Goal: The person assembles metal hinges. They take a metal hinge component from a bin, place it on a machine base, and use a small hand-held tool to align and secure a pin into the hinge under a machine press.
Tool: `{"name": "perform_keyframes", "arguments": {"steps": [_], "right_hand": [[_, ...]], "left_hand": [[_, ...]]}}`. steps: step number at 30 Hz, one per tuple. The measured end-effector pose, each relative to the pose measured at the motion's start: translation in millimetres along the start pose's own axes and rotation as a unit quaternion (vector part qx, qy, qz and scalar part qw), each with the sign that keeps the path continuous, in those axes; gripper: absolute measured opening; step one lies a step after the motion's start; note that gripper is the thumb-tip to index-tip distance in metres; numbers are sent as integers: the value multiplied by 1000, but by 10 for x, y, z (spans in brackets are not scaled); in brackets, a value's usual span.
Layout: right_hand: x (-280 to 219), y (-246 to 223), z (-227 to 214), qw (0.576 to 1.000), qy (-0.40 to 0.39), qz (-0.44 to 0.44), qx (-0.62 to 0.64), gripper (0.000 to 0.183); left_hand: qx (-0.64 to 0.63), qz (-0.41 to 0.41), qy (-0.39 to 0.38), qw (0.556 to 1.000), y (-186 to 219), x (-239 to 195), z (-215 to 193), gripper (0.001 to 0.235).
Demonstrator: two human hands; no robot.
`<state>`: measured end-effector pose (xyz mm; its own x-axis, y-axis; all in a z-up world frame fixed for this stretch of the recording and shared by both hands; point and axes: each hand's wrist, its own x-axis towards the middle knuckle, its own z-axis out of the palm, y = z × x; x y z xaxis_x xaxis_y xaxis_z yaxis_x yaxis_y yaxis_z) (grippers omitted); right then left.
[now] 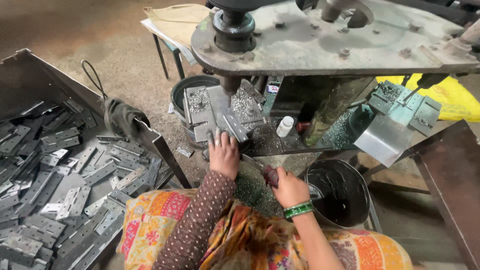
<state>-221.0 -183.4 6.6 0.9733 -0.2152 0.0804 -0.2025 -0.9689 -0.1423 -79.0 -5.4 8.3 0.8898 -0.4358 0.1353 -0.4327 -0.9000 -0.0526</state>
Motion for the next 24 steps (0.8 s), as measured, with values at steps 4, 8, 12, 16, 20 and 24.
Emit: {"name": "perform_keyframes", "arguments": {"steps": [4, 8, 12, 16, 20, 24], "right_hand": [[-24, 37, 73, 1000, 23, -11, -11, 40], [-28, 21, -16, 1000, 22, -11, 11, 44], [-31, -17, -19, 999, 37, -16, -2, 42], [-20, -25, -44, 1000, 2, -8, 15, 48], [20, -16, -45, 1000, -24, 20, -2, 47], [12, 2, 31, 999, -29, 17, -11, 47]], "left_hand": [[-142, 37, 258, 955, -43, -182, 154, 16], [-142, 32, 131, 981, -115, 35, -58, 7], [-124, 32, 365, 922, -227, 276, -150, 15], [-32, -2, 165, 986, -216, 483, 25, 27], [-21, 30, 88, 995, -331, 471, 55, 40], [15, -90, 5, 996, -535, 238, -277, 57]]}}
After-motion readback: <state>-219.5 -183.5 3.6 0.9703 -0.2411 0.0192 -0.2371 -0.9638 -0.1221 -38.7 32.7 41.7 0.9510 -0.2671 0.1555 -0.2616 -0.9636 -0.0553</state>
